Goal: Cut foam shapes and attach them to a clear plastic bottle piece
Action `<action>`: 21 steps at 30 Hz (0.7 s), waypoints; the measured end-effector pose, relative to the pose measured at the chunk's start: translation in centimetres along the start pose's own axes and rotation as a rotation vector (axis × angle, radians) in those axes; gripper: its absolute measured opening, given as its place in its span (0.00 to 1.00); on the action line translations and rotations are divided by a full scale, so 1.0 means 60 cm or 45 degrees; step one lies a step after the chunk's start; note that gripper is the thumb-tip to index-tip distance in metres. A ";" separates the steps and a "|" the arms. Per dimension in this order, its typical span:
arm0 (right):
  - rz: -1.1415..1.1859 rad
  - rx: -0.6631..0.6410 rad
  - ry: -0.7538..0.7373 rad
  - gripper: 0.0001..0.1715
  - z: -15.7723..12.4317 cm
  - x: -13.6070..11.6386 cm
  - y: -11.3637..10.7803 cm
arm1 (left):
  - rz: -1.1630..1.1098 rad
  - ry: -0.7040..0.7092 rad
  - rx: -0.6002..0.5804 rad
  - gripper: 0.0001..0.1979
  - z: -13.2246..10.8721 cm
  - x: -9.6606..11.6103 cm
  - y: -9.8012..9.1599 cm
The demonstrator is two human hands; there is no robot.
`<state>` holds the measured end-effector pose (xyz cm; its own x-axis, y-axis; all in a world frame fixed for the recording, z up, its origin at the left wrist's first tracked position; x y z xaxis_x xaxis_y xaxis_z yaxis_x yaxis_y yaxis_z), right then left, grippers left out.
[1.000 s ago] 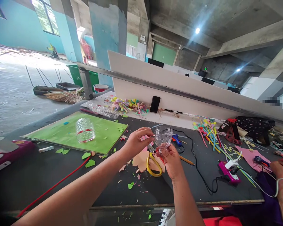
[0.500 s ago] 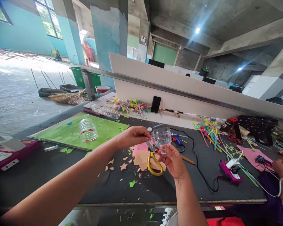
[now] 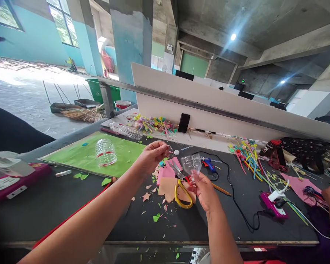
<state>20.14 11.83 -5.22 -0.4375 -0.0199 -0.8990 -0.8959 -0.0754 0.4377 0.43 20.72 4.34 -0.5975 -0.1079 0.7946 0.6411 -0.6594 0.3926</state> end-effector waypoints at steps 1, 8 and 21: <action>0.073 0.055 -0.033 0.23 0.001 -0.002 -0.008 | -0.068 0.002 0.003 0.12 0.000 -0.002 -0.003; 0.407 -0.141 -0.241 0.18 0.001 -0.035 0.071 | 0.087 -0.060 0.000 0.12 -0.010 -0.018 0.013; 0.510 -0.195 -0.523 0.15 -0.003 -0.065 0.103 | 0.323 -0.160 -0.423 0.13 -0.015 -0.056 0.120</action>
Point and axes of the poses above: each hand's wrist, its own z-axis towards the middle knuckle, its own y-axis out of the palm, x = y × z, the point moved 9 cm from there along z, towards the middle knuckle, and after that the axes turned 13 degrees about -x, right-handed, at the moved point
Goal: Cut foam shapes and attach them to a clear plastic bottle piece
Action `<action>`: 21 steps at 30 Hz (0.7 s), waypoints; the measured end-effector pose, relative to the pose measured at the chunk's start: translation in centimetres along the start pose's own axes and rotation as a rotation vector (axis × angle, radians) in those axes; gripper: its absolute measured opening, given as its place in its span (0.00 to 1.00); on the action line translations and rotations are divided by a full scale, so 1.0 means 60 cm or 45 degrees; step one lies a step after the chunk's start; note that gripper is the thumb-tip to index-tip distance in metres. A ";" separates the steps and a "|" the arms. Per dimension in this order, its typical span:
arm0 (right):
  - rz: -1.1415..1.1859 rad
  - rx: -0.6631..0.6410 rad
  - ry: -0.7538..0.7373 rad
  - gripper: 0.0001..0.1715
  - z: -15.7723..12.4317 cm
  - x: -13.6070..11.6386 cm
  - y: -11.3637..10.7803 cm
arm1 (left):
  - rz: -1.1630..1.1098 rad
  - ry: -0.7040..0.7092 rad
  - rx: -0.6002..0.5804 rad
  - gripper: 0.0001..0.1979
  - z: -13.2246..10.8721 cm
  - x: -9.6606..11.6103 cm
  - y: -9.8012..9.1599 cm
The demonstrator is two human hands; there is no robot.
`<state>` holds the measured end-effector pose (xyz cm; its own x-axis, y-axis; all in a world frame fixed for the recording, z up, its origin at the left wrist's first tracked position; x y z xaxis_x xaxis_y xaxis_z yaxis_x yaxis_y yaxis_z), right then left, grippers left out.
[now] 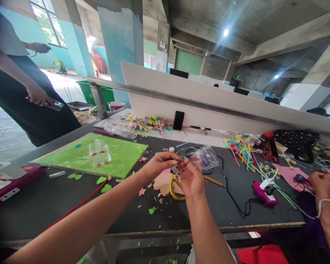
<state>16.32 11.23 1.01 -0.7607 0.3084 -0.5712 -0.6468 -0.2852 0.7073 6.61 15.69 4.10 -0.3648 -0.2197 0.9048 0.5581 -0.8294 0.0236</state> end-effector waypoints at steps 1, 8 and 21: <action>0.035 -0.011 0.023 0.14 -0.002 -0.004 -0.005 | 0.073 -0.009 -0.053 0.13 0.001 0.005 0.001; 0.079 0.002 0.238 0.14 -0.008 -0.003 -0.028 | 0.321 0.024 -0.135 0.13 0.002 0.018 -0.009; -0.184 -0.170 0.402 0.18 -0.012 -0.007 -0.011 | 0.270 -0.029 -0.132 0.13 -0.004 0.027 -0.030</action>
Point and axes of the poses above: each hand's wrist, its own z-axis towards the middle knuckle, its own y-axis out of the palm, x = y × z, the point moved 9 cm from there along z, towards the middle knuckle, and after that the axes turned 13 degrees about -x, right-handed, at the moved point
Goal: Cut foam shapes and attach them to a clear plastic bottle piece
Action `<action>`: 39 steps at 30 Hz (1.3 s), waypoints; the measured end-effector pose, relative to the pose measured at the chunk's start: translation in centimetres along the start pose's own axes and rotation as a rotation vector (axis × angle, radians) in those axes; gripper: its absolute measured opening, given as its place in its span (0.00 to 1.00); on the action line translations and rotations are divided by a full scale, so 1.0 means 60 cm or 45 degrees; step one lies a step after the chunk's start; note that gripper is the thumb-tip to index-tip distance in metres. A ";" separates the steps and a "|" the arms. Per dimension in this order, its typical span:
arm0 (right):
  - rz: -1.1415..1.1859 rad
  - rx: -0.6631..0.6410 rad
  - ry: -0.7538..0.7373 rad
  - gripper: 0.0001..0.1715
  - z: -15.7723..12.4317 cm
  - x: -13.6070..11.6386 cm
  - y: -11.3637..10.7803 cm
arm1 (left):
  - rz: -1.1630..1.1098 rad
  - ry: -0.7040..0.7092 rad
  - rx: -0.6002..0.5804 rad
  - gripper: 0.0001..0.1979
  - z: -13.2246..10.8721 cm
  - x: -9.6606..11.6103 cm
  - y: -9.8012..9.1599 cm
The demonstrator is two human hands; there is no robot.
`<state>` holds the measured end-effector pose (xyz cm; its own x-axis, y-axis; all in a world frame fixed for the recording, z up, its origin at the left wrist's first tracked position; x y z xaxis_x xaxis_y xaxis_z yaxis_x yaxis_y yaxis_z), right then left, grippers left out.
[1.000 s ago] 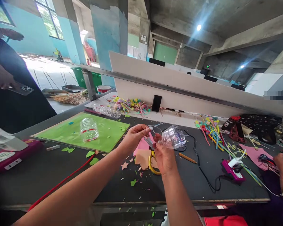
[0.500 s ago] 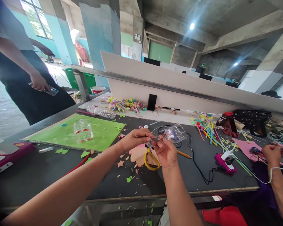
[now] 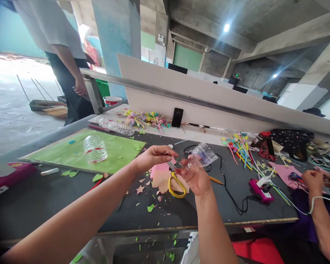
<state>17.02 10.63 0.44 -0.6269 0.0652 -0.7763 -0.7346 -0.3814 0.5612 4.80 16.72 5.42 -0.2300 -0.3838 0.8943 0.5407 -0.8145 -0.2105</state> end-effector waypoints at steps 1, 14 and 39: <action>0.003 0.006 -0.035 0.18 -0.002 -0.007 0.002 | 0.031 0.001 -0.002 0.13 -0.001 0.002 0.001; 0.002 0.149 -0.209 0.12 0.014 0.024 -0.008 | -0.108 -0.116 0.501 0.17 -0.005 -0.029 -0.036; -0.266 0.146 -0.036 0.20 -0.004 -0.012 -0.024 | 0.300 -0.170 -0.316 0.20 -0.007 0.001 -0.008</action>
Point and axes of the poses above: each hand's wrist, its own z-axis towards the middle knuckle, its own y-axis out of the palm, x = y × z, the point moved 9 cm from there along z, towards the middle knuckle, and after that the axes turned 13 degrees about -x, right-handed, at the moved point
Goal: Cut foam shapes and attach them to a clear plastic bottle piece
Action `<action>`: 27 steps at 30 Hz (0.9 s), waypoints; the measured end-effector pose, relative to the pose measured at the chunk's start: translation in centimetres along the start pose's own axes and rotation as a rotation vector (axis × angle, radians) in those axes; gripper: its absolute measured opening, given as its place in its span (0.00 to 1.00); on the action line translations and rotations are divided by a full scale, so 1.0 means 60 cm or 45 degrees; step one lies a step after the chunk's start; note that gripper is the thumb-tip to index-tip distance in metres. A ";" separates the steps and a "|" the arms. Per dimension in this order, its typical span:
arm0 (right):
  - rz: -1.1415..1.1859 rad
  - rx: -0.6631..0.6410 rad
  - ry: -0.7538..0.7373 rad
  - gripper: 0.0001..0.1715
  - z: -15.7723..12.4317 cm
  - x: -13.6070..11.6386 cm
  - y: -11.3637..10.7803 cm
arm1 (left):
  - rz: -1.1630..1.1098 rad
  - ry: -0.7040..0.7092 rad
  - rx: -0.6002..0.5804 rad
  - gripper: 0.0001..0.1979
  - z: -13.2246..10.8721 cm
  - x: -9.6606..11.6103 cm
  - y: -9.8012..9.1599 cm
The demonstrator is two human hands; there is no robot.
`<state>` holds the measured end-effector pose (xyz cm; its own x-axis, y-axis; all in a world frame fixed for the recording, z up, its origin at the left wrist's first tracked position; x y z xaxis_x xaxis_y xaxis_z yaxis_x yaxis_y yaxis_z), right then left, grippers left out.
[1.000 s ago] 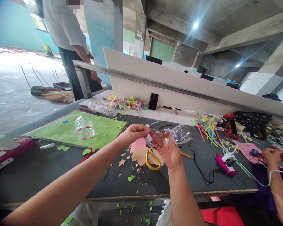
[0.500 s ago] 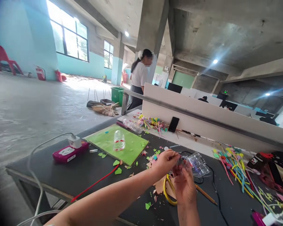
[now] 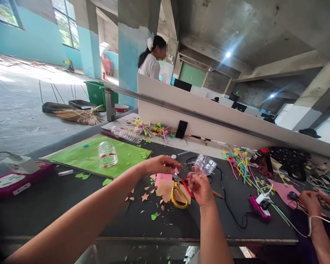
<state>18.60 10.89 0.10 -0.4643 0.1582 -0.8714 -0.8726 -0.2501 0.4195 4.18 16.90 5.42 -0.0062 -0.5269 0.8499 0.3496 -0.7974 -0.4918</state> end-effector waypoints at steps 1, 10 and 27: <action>-0.093 -0.004 0.015 0.21 0.000 -0.001 -0.001 | 0.051 -0.016 0.017 0.17 -0.002 0.000 -0.007; -1.008 0.272 0.002 0.17 -0.007 -0.036 -0.042 | 0.692 0.142 0.332 0.11 -0.027 0.018 -0.048; -0.988 0.034 0.535 0.19 -0.024 0.019 -0.074 | 0.990 0.075 0.483 0.13 -0.042 -0.034 -0.028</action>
<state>22.13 10.82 -3.12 0.3503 -0.0912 -0.9322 -0.9243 -0.1948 -0.3283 1.25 18.56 4.04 0.3194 -0.9045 0.2827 0.5635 -0.0586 -0.8241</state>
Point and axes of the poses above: each hand's wrist, its own z-axis towards the middle knuckle, its own y-axis out of the palm, x = y × z, the point moved 9 cm from there along z, towards the middle knuckle, and after that the axes turned 13 degrees about -x, right-handed, at the moved point
